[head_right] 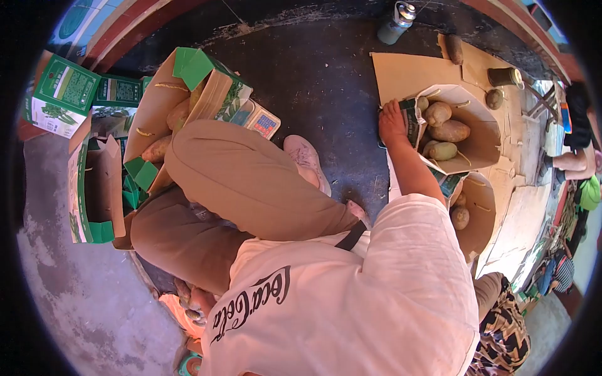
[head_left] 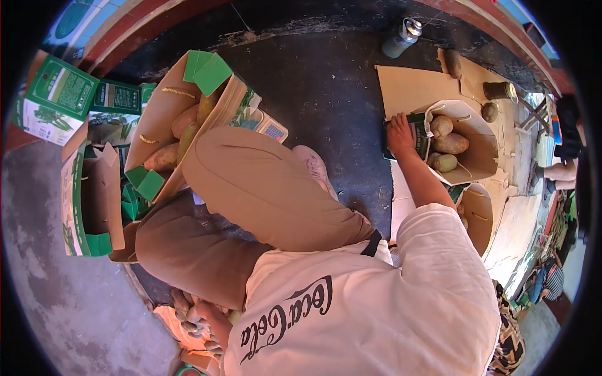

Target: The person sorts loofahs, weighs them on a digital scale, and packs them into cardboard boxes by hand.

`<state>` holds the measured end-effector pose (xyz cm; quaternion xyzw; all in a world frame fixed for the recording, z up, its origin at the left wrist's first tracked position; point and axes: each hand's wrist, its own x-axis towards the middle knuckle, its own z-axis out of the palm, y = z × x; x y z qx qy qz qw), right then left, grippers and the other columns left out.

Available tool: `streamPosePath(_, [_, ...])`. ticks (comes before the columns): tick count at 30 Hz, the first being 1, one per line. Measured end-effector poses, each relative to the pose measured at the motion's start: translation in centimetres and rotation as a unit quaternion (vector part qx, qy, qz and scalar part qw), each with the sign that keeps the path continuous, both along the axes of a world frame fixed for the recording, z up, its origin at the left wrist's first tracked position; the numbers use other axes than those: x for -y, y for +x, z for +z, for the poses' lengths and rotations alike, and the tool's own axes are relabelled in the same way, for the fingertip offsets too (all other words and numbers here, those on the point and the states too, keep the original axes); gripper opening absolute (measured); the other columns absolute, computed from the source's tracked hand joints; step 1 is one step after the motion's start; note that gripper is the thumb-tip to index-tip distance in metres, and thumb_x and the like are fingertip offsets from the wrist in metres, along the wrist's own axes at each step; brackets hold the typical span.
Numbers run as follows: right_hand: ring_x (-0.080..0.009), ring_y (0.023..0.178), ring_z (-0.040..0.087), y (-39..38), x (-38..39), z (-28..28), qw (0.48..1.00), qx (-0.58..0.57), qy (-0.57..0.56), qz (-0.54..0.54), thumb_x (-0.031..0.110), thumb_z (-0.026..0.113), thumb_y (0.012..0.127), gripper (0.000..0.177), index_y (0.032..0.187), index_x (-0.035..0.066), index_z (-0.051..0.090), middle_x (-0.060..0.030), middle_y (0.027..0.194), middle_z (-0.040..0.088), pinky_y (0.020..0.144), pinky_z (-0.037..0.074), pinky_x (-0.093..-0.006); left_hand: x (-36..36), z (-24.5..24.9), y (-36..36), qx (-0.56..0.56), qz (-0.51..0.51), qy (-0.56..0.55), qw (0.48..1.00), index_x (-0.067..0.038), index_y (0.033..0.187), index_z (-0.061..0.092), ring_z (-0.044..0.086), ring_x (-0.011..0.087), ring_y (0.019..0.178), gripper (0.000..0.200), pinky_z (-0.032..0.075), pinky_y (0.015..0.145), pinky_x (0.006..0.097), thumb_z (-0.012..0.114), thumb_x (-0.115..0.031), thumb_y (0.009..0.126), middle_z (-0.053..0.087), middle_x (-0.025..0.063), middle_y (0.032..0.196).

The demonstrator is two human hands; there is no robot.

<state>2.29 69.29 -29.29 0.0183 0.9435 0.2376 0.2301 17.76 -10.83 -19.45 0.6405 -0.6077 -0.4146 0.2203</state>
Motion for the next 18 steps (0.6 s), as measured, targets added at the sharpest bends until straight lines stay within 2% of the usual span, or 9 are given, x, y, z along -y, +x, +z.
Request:
streamPosePath(2, [-0.0308, 0.132, 0.035, 0.7, -1.1, 0.0, 1.0, 0.02, 0.0, 0.011, 0.018, 0.046, 0.087, 0.033, 0.114, 0.006, 0.06, -0.0157, 0.128, 0.051, 0.115, 0.015, -0.0464, 0.6, 2.7, -1.2, 0.012, -0.012, -0.081, 0.997, -0.002, 0.09, 0.06, 0.058, 0.021, 0.072, 0.017, 0.051, 0.069, 0.0318, 0.05, -0.016, 0.092, 0.06, 0.0095, 0.084])
streamPosePath(5, [-0.0304, 0.133, 0.034, 3.9, -3.0, -0.5, 0.993, -0.068, -0.065, -0.068, 0.019, 0.046, 0.087, 0.031, 0.113, 0.01, 0.06, -0.0129, 0.131, 0.049, 0.115, 0.016, -0.0458, 0.8, 7.5, -3.7, 0.017, -0.026, -0.192, 0.981, -0.002, 0.089, 0.06, 0.058, 0.0209, 0.072, 0.017, 0.051, 0.068, 0.0316, 0.049, -0.016, 0.092, 0.06, 0.0098, 0.084])
streamPosePath(8, [-0.0302, 0.134, 0.033, 7.5, -6.5, -1.3, 0.999, -0.016, 0.007, -0.051, 0.02, 0.046, 0.087, 0.03, 0.113, 0.013, 0.061, -0.0113, 0.134, 0.047, 0.115, 0.017, -0.0457, 0.0, 12.8, -6.4, -0.019, -0.042, -0.27, 0.962, -0.002, 0.089, 0.06, 0.058, 0.0208, 0.071, 0.018, 0.051, 0.068, 0.0314, 0.048, -0.015, 0.092, 0.06, 0.0101, 0.084])
streamPosePath(11, [-0.031, 0.133, 0.034, 10.9, -11.4, -4.3, 0.998, -0.038, 0.009, -0.051, 0.018, 0.047, 0.086, 0.031, 0.114, 0.012, 0.061, -0.0136, 0.134, 0.047, 0.115, 0.017, -0.0458, -2.3, 18.3, -9.3, -0.131, -0.07, -0.3, 0.942, -0.001, 0.091, 0.057, 0.057, 0.021, 0.072, 0.013, 0.051, 0.067, 0.0314, 0.049, -0.011, 0.091, 0.057, 0.0098, 0.082])
streamPosePath(13, [-0.0299, 0.133, 0.034, 9.9, -12.6, -3.5, 0.994, -0.026, -0.013, -0.105, 0.02, 0.051, 0.084, 0.032, 0.114, 0.011, 0.061, -0.0126, 0.13, 0.052, 0.115, 0.016, -0.0467, -2.7, 21.6, -10.9, -0.222, -0.085, -0.3, 0.924, -0.001, 0.091, 0.054, 0.057, 0.0219, 0.073, 0.008, 0.051, 0.069, 0.0325, 0.049, -0.007, 0.09, 0.054, 0.0091, 0.08])
streamPosePath(15, [-0.0306, 0.126, 0.044, 5.9, -11.9, -0.1, 0.982, 0.104, -0.006, -0.16, 0.022, 0.053, 0.085, 0.031, 0.112, 0.012, 0.062, -0.0129, 0.122, 0.058, 0.11, 0.027, -0.0454, -1.0, 24.6, -12.2, -0.317, -0.119, -0.283, 0.897, -0.002, 0.087, 0.053, 0.057, 0.0237, 0.076, 0.007, 0.05, 0.074, 0.0361, 0.049, -0.007, 0.09, 0.054, 0.0088, 0.077])
streamPosePath(18, [-0.0325, 0.114, 0.054, 1.8, -12.3, -1.9, 0.941, 0.042, -0.123, -0.312, 0.023, 0.057, 0.085, 0.03, 0.112, 0.011, 0.063, -0.0136, 0.114, 0.062, 0.1, 0.041, -0.0432, 0.1, 30.0, -15.3, -0.444, -0.265, -0.254, 0.817, -0.003, 0.083, 0.052, 0.058, 0.0266, 0.079, 0.007, 0.046, 0.085, 0.0441, 0.048, -0.003, 0.089, 0.054, 0.0093, 0.073])
